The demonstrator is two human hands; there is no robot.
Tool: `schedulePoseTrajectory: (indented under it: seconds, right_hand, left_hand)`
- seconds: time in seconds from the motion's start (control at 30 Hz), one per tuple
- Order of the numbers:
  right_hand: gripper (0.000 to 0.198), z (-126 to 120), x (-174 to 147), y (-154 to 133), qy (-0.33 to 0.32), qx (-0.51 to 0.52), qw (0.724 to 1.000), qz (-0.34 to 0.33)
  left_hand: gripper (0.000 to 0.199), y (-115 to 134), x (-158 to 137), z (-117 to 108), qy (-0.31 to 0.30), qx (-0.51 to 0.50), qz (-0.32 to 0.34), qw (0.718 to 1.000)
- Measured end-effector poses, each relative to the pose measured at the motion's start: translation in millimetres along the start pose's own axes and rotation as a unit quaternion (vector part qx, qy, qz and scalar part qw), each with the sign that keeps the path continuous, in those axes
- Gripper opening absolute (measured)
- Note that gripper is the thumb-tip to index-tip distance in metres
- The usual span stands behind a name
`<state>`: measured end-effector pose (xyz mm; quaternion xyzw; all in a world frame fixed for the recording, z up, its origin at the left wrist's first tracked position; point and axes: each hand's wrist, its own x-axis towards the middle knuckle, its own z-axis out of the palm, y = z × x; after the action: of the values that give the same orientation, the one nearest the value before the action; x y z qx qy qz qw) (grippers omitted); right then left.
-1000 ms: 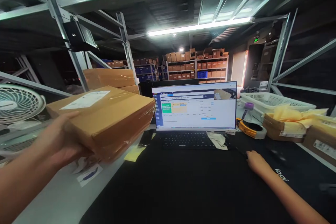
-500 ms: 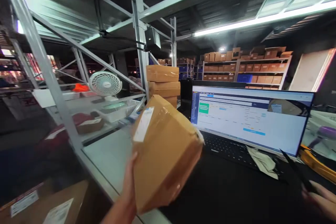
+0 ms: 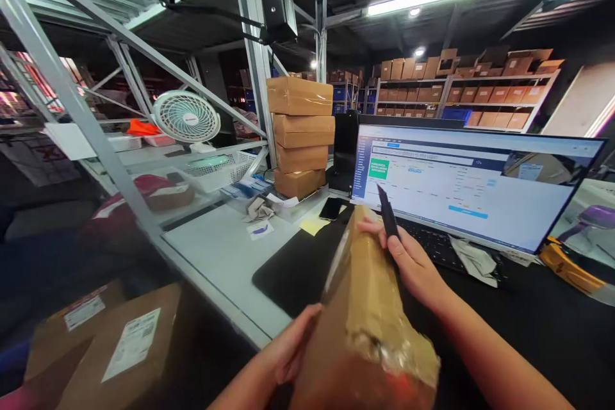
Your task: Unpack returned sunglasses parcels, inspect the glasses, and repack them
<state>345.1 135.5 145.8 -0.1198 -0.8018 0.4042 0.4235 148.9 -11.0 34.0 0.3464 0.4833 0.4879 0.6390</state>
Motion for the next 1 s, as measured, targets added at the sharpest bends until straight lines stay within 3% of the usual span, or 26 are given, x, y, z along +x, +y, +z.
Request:
schedulePoseTrajectory:
  seconds: [0.07, 0.1, 0.17, 0.2, 0.27, 0.37, 0.43, 0.5, 0.6, 0.67, 0.73, 0.9, 1.0]
  right_hand:
    - [0.034, 13, 1, 1, -0.039, -0.029, 0.999, 0.009]
    - [0.035, 20, -1, 1, -0.055, -0.055, 0.997, 0.005]
    - [0.039, 34, -4, -1, -0.075, -0.120, 0.990, -0.028]
    - [0.040, 40, -5, -3, -0.080, -0.145, 0.985, -0.045]
    - [0.040, 47, -5, -7, -0.082, -0.166, 0.981, -0.065]
    - [0.038, 51, -1, -12, -0.084, -0.170, 0.980, -0.065]
    - [0.036, 49, 2, -13, -0.082, -0.177, 0.979, -0.055]
    - [0.031, 43, 2, -15, -0.066, -0.189, 0.979, -0.040]
    - [0.025, 21, -8, -29, -0.002, -0.240, 0.970, -0.031]
    - [0.028, -1, -25, -48, 0.023, -0.313, 0.949, -0.030]
    - [0.039, -21, -52, -73, -0.004, -0.389, 0.921, -0.020]
    - [0.042, -41, -133, -137, -0.182, -0.499, 0.845, -0.057]
    - [0.048, -32, -161, -159, -0.217, -0.559, 0.793, -0.107]
  left_hand:
    - [0.075, 4, -8, -17, 0.109, 0.043, 0.019, 0.993]
    - [0.076, 7, -18, -22, 0.181, 0.077, 0.062, 0.978]
    - [0.065, 13, -49, -23, 0.293, 0.143, 0.212, 0.921]
    - [0.055, 17, -68, -18, 0.292, 0.167, 0.284, 0.898]
    - [0.049, 24, -103, -1, 0.230, 0.259, 0.391, 0.853]
    - [0.058, 42, -132, 27, 0.089, 0.494, 0.438, 0.746]
    - [0.059, 54, -134, 39, 0.043, 0.573, 0.457, 0.678]
    - [0.050, 61, -129, 44, 0.050, 0.586, 0.477, 0.653]
    - [0.038, 66, -123, 44, 0.073, 0.570, 0.504, 0.645]
    - [0.034, 67, -123, 43, 0.071, 0.585, 0.509, 0.627]
    - [0.033, 69, -124, 42, 0.057, 0.617, 0.518, 0.590]
    - [0.029, 77, -123, 49, 0.022, 0.677, 0.596, 0.432]
    - [0.028, 80, -119, 58, 0.012, 0.695, 0.625, 0.355]
